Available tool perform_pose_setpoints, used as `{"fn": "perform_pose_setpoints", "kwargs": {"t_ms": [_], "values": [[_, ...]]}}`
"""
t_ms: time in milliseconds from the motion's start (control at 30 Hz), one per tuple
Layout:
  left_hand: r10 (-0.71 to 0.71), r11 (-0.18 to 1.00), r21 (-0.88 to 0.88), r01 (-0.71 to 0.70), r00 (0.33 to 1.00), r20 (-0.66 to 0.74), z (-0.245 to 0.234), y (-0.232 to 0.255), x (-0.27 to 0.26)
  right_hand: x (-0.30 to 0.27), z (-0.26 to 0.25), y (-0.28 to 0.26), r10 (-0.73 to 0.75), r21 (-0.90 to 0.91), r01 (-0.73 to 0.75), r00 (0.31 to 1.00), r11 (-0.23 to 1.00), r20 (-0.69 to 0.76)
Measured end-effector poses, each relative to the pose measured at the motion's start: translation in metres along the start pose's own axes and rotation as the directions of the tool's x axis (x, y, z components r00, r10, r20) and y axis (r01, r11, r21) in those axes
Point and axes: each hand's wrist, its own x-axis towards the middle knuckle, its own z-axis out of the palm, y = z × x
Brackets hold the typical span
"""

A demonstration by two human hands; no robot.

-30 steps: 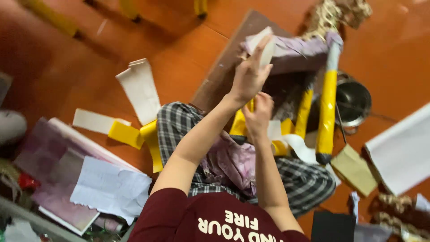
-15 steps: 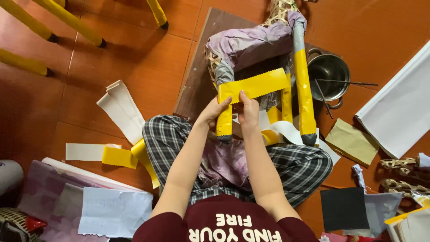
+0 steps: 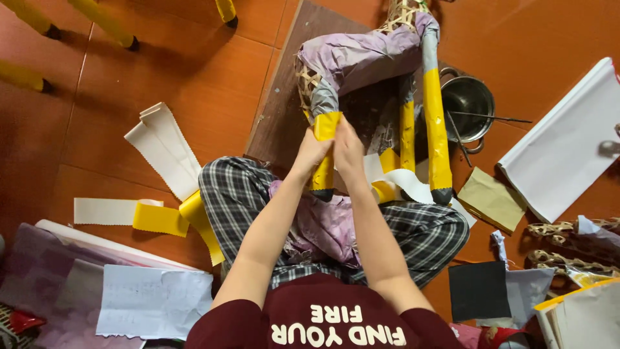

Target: Applying paper strips to a giraffe sculpture frame using adhesive

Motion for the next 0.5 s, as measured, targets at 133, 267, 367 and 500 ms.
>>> {"fn": "perform_pose_setpoints", "kwargs": {"t_ms": [133, 267, 367, 500], "values": [[-0.047, 0.997, 0.054, 0.046, 0.999, 0.018, -0.004, 0.001, 0.009, 0.054, 0.030, 0.016, 0.436, -0.180, -0.399, 0.853, 0.899, 0.287], [-0.095, 0.928, 0.370, 0.051, 0.990, 0.102, -0.009, 0.059, -0.045, 0.071, 0.042, 0.088, 0.481, 0.343, -0.611, 0.783, 0.713, 0.395], [0.213, 0.977, 0.010, -0.213, 0.976, -0.048, -0.013, 0.033, -0.061, 0.071, 0.047, 0.123, 0.471, 0.538, -0.631, 0.775, 0.559, 0.421], [0.233, 0.954, -0.112, -0.280, 0.920, -0.314, -0.019, 0.020, -0.025, 0.049, 0.050, 0.062, 0.540, 0.668, -0.666, 0.714, 0.330, 0.446]]}}
